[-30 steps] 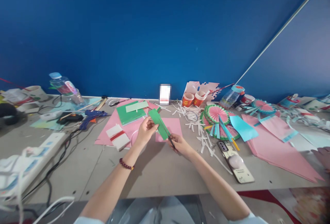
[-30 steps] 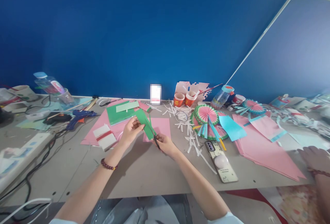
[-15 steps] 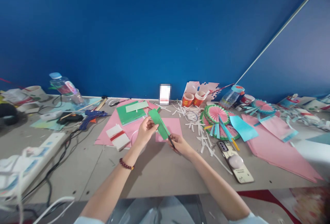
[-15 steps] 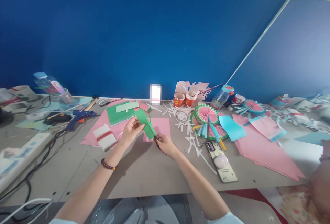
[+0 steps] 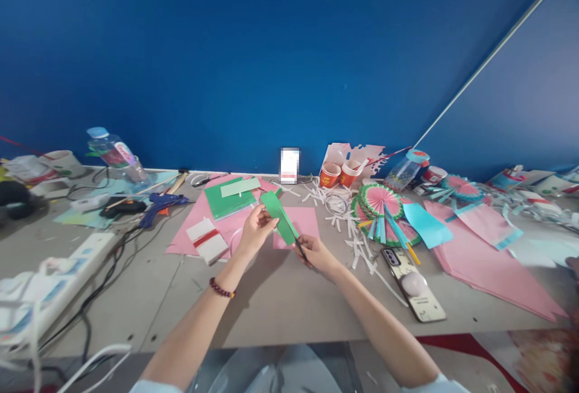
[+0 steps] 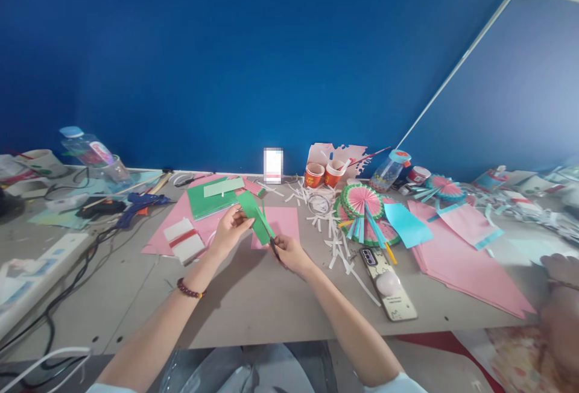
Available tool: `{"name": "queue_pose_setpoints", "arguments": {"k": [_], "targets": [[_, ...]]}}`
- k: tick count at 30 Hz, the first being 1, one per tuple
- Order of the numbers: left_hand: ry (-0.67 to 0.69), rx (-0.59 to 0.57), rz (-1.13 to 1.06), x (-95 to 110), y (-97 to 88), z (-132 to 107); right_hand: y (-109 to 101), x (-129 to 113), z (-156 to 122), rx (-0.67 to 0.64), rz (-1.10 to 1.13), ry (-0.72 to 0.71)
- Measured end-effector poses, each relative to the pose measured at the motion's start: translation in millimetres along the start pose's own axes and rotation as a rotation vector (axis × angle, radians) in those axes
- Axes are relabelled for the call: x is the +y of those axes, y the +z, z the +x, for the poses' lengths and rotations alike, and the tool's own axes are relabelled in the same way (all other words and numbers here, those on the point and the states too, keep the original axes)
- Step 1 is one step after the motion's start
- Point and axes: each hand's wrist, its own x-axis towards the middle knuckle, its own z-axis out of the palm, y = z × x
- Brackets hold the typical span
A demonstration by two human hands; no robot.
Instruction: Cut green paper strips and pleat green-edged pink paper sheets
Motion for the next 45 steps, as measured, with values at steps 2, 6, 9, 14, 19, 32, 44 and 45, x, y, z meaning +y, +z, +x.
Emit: {"name": "queue_pose_setpoints", "arguments": {"k": [2,6,9,14,19,32,44,45], "targets": [[-0.006,0.005,-0.004,0.0,-0.2,-0.1,0.2,-0.8,-0.3,-0.003,0.004,0.0],[-0.018,0.015,-0.016,-1.0,-0.4,0.1,0.9,-5.9,-2.1,0.004,-0.009,0.011],[-0.014,0.022,-0.011,-2.2,-0.3,0.4,0.9,-7.9,-3.1,0.008,-0.019,0.018],[-0.007,0.03,-0.012,-2.5,-0.2,0.0,-0.3,-5.2,-2.5,0.006,-0.028,0.004],[-0.012,0.066,0.0,-3.0,-1.0,0.0,-0.6,-2.9,-1.8,0.008,-0.037,-0.011],[0.049,0.05,0.098,2.3,-3.4,-1.1,-0.2,1.0,-1.2,-0.026,-0.019,0.006],[0.033,0.003,0.128,3.7,0.6,-4.5,3.3,-7.2,-2.5,-0.041,0.011,0.0],[0.026,-0.004,0.13,3.8,1.6,-5.1,3.2,-7.1,-2.4,-0.041,0.012,-0.005]]}}
